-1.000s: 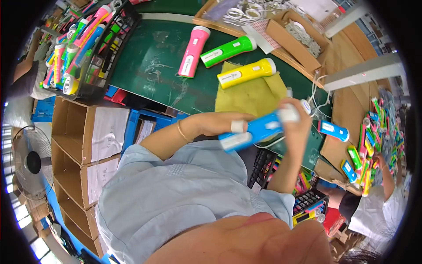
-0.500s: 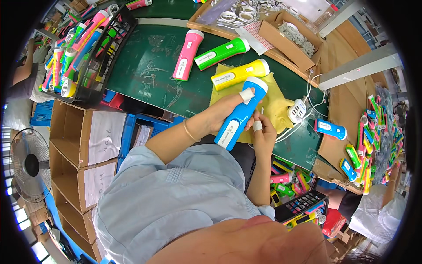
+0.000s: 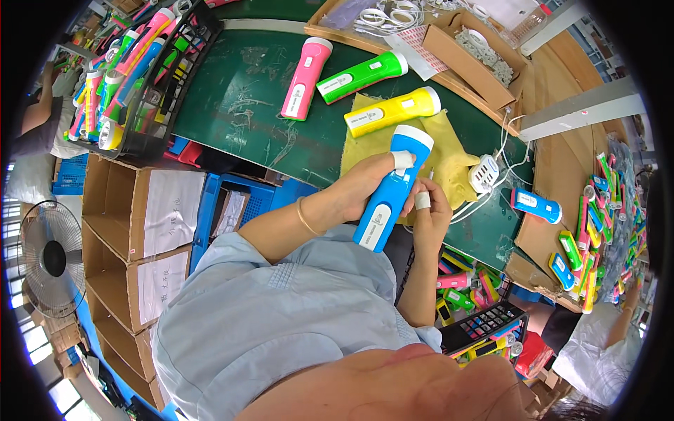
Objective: Testing a series of colorful rechargeable flashlights at an assembly station by checking the light and charging ports.
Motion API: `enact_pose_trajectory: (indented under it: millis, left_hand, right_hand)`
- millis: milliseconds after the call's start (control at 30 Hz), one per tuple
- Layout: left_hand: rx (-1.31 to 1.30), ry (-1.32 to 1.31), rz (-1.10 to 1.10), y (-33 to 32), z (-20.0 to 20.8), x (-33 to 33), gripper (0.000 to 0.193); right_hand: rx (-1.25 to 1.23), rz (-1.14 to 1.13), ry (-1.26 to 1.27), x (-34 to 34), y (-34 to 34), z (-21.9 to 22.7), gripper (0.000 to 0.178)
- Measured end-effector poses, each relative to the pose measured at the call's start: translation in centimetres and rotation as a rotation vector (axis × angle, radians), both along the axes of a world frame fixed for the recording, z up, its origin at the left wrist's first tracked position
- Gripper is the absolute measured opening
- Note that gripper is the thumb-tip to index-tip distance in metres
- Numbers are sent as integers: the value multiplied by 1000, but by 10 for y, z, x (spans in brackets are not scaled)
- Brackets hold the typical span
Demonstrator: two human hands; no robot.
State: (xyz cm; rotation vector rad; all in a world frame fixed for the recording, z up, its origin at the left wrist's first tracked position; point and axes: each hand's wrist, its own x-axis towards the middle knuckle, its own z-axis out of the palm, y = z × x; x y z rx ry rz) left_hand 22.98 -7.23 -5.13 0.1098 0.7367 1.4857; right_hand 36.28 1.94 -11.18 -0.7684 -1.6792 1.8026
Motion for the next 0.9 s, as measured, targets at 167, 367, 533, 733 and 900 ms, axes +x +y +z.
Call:
enact_pose_trajectory:
  millis: [167, 367, 533, 733, 900]
  left_hand:
    - [-102, 260, 153, 10, -2, -2, 24]
    - [-30, 1356, 433, 27, 11, -48, 57]
    - [-232, 1627, 540, 43, 32, -56, 83]
    - [248, 491, 223, 48, 5, -71, 40]
    - [124, 349, 74, 23, 8, -46, 44]
  right_hand:
    - [159, -178, -73, -4, -4, 26, 32]
    - [-72, -138, 37, 5, 9, 52, 32]
    - [-83, -23, -1, 6, 13, 51, 28]
    - [185, -16, -71, -2, 14, 54, 15]
    - [1092, 36, -109, -26, 3, 76, 19]
